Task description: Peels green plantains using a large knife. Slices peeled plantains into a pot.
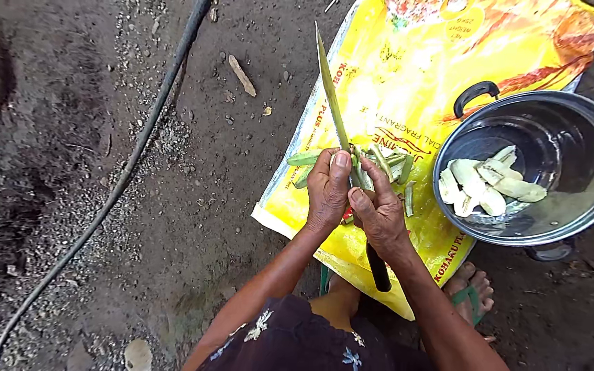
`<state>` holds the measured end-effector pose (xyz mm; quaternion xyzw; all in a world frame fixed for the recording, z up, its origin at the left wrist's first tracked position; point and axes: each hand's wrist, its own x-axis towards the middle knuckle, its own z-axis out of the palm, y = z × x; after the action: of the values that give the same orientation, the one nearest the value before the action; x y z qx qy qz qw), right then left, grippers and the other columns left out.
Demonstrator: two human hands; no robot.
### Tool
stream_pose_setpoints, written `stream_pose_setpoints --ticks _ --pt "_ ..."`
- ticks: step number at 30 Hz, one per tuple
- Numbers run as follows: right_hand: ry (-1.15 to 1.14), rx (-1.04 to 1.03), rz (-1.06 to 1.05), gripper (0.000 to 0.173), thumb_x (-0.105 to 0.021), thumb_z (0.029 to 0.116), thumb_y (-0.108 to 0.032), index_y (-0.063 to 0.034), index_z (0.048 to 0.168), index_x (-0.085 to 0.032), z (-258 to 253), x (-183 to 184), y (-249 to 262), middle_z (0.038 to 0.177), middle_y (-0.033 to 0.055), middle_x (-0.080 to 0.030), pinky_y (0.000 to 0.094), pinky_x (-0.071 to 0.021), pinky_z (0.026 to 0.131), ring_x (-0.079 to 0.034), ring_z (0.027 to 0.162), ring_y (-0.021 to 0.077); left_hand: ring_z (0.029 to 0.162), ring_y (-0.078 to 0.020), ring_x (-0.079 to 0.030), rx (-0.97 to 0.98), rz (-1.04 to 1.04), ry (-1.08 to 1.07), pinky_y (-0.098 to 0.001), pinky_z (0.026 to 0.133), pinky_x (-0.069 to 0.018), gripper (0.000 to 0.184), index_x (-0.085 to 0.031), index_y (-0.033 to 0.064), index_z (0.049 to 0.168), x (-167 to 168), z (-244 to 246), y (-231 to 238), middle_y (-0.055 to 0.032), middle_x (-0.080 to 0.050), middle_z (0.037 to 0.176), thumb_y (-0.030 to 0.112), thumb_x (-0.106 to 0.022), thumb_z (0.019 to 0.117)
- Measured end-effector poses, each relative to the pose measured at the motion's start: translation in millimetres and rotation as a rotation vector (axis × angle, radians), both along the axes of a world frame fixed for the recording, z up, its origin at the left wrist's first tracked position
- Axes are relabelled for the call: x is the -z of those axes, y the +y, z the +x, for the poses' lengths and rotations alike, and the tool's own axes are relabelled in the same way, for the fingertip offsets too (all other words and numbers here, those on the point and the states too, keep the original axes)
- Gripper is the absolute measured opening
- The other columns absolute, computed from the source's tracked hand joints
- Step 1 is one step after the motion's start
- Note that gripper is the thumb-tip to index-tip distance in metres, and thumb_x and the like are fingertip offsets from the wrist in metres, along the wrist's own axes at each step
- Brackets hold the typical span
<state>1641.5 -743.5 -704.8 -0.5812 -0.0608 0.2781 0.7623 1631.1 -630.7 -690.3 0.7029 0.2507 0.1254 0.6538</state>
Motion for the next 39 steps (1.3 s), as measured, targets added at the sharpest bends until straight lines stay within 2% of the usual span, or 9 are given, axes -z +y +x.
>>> stream_pose_setpoints --ticks 2,5,8,14,27,30,34,37,39 --pt "0.028 -0.042 0.036 0.061 -0.062 0.0996 -0.031 -0.0124 0.154 -0.042 4.6 2.1 -5.0 0.059 -0.0103 -0.048 0.0152 -0.0375 0.047 -0.040 0.048 -0.0020 0.066 0.0021 -0.060 0.015 -0.030 0.006 -0.0170 0.059 -0.0524 0.058 -0.061 0.0188 0.105 0.9 0.3 1.9 0.0101 -0.061 0.078 0.075 -0.049 0.0926" --pt "0.076 -0.102 0.085 0.062 -0.062 0.0993 -0.035 -0.0156 0.154 -0.042 10.3 5.8 -12.5 0.059 -0.0104 -0.044 0.0154 -0.0360 0.047 -0.038 0.047 -0.0018 0.070 0.0022 -0.062 0.020 -0.021 -0.017 -0.0181 0.063 -0.0548 0.049 -0.063 0.0163 0.104 3.4 0.8 4.7 0.0109 -0.063 0.080 0.064 -0.054 0.0959" --pt "0.055 -0.142 0.078 0.061 -0.061 0.1003 -0.040 -0.0168 0.154 -0.043 14.3 5.1 -15.8 0.059 -0.0105 -0.046 0.0148 -0.0344 0.046 -0.038 0.047 -0.0022 0.067 0.0021 -0.062 0.028 -0.023 -0.015 -0.0174 0.060 -0.0544 0.045 -0.063 0.0163 0.100 0.9 2.0 7.2 0.0110 -0.063 0.077 0.060 -0.057 0.0961" --pt "0.056 -0.187 0.018 0.055 -0.058 0.1020 -0.032 -0.0160 0.153 -0.045 22.1 4.0 -23.8 0.059 -0.0098 -0.044 0.0150 -0.0327 0.044 -0.036 0.046 -0.0013 0.069 0.0012 -0.063 0.039 -0.033 -0.021 -0.0197 0.064 -0.0559 0.027 -0.065 0.0114 0.097 0.2 7.7 10.3 0.0106 -0.064 0.075 0.038 -0.059 0.0978" --pt "0.093 -0.194 -0.084 0.053 -0.054 0.1045 -0.028 -0.0144 0.155 -0.044 28.1 8.0 -31.2 0.059 -0.0073 -0.043 0.0160 -0.0340 0.043 -0.037 0.045 0.0006 0.063 -0.0011 -0.061 0.093 -0.003 0.082 -0.0224 0.060 -0.0541 0.024 -0.068 0.0101 0.091 5.6 14.4 14.8 0.0077 -0.063 0.071 0.029 -0.057 0.0998" --pt "0.171 -0.181 -0.077 0.052 -0.055 0.1046 -0.027 -0.0159 0.154 -0.044 29.1 9.2 -33.5 0.063 -0.0056 -0.050 0.0160 -0.0361 0.044 -0.039 0.046 0.0009 0.060 -0.0042 -0.061 0.067 -0.047 0.101 -0.0239 0.059 -0.0549 0.022 -0.067 0.0090 0.088 4.6 15.8 12.4 0.0040 -0.065 0.069 0.025 -0.059 0.1014" --pt "0.322 -0.155 0.059 0.052 -0.045 0.1070 -0.029 -0.0165 0.157 -0.037 26.7 9.9 -31.2 0.063 -0.0056 -0.041 0.0164 -0.0367 0.043 -0.038 0.046 0.0026 0.065 -0.0064 -0.064 -0.009 -0.190 0.154 -0.0250 0.063 -0.0569 0.027 -0.068 0.0054 0.100 8.7 15.4 6.9 0.0005 -0.066 0.076 0.027 -0.054 0.1051" --pt "0.328 -0.138 0.030 0.059 -0.044 0.1075 -0.034 -0.0191 0.162 -0.027 25.7 10.6 -28.0 0.060 -0.0055 -0.037 0.0172 -0.0358 0.041 -0.037 0.044 0.0039 0.076 -0.0112 -0.066 -0.039 -0.416 0.226 -0.0290 0.072 -0.0587 0.038 -0.064 0.0055 0.112 7.0 16.0 10.9 -0.0037 -0.067 0.088 0.036 -0.041 0.1097" --pt "0.263 -0.143 -0.020 0.064 -0.046 0.1065 -0.032 -0.0147 0.163 -0.021 24.5 11.7 -27.7 0.059 -0.0059 -0.036 0.0184 -0.0361 0.042 -0.036 0.043 0.0042 0.084 -0.0146 -0.068 -0.142 -0.573 0.240 -0.0329 0.077 -0.0598 0.038 -0.061 0.0070 0.117 6.7 19.7 14.7 -0.0057 -0.067 0.094 0.038 -0.040 0.1100"
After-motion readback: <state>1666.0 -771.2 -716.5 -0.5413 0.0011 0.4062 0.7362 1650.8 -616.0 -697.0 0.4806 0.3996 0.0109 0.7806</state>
